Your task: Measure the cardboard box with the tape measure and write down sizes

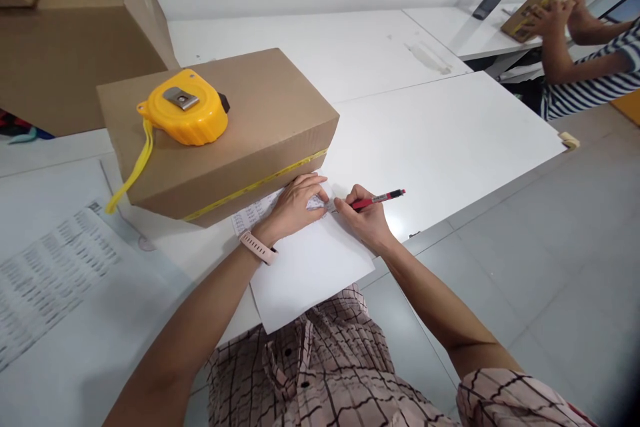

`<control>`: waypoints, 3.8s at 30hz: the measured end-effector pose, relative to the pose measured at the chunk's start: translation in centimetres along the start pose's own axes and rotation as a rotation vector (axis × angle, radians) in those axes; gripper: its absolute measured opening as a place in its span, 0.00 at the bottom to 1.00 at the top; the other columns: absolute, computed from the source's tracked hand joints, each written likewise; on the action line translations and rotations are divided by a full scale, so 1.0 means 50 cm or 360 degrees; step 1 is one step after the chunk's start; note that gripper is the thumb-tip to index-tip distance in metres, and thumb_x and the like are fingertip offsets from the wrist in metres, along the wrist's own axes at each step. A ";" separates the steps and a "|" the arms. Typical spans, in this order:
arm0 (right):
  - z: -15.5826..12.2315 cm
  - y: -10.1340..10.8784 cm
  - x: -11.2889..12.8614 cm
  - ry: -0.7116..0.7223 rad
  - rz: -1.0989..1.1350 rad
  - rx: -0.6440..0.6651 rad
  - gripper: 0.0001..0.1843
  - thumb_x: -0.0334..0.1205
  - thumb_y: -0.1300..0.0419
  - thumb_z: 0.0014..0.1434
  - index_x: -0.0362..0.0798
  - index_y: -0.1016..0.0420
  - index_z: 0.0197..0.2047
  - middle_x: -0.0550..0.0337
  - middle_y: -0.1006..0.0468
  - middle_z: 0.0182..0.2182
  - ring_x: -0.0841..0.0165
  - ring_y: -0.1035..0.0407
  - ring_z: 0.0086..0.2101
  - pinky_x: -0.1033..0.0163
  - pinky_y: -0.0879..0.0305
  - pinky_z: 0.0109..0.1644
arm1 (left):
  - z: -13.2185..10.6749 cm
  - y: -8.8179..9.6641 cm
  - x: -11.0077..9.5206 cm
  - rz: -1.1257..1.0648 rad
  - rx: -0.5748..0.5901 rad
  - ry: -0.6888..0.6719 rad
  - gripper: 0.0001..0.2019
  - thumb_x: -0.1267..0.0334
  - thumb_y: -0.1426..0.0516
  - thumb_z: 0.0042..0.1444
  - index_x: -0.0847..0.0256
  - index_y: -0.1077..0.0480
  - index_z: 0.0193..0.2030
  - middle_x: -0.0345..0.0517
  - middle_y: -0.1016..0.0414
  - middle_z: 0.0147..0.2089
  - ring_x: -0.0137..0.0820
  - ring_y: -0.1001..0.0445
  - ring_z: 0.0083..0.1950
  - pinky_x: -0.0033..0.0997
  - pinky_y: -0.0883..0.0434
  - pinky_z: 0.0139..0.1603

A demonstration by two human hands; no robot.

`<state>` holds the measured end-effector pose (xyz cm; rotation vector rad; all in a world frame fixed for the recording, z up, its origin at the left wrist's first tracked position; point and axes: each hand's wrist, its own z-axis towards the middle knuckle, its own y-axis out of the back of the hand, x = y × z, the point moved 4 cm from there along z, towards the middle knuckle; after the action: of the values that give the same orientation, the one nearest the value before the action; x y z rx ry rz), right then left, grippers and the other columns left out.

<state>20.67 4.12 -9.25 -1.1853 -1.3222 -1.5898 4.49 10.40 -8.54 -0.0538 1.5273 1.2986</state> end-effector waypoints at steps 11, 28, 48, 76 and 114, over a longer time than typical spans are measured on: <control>-0.001 -0.002 0.003 0.0009 -0.0041 0.0001 0.21 0.45 0.35 0.58 0.51 0.44 0.24 0.69 0.45 0.20 0.74 0.52 0.23 0.63 0.55 0.26 | -0.002 -0.001 0.000 -0.0003 -0.0014 -0.0008 0.06 0.72 0.38 0.56 0.57 0.27 0.38 0.51 0.28 0.66 0.41 0.36 0.71 0.52 0.36 0.71; 0.003 0.000 -0.002 0.0072 0.0005 0.0017 0.19 0.42 0.36 0.59 0.51 0.42 0.24 0.69 0.43 0.21 0.74 0.50 0.24 0.63 0.53 0.27 | -0.001 -0.001 0.002 0.0010 -0.0001 -0.0029 0.07 0.72 0.38 0.56 0.57 0.26 0.40 0.49 0.27 0.65 0.40 0.37 0.72 0.52 0.36 0.70; 0.001 0.001 0.011 0.0005 0.0035 -0.0034 0.21 0.41 0.36 0.56 0.52 0.47 0.24 0.69 0.46 0.20 0.74 0.53 0.23 0.62 0.57 0.27 | 0.000 -0.001 0.002 -0.0001 0.0010 -0.0014 0.07 0.73 0.38 0.55 0.58 0.26 0.40 0.50 0.28 0.66 0.41 0.38 0.72 0.50 0.37 0.71; 0.000 0.004 0.008 0.0029 0.0003 -0.0061 0.19 0.36 0.38 0.58 0.51 0.46 0.24 0.69 0.46 0.21 0.74 0.52 0.24 0.62 0.55 0.28 | 0.000 -0.001 0.000 -0.0030 0.0032 0.0043 0.07 0.73 0.38 0.55 0.59 0.26 0.39 0.52 0.29 0.67 0.41 0.39 0.72 0.49 0.39 0.72; -0.010 -0.011 0.002 0.0601 -0.0858 -0.0061 0.29 0.20 0.51 0.56 0.50 0.27 0.57 0.50 0.25 0.42 0.57 0.33 0.44 0.52 0.32 0.48 | -0.035 0.107 -0.119 0.0612 -0.0698 -0.0504 0.11 0.69 0.43 0.63 0.53 0.27 0.50 0.51 0.22 0.59 0.43 0.28 0.65 0.50 0.34 0.67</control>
<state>20.03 3.74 -9.36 -0.5190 -1.4248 -2.0980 2.51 8.00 -0.97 0.1666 0.9918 1.8359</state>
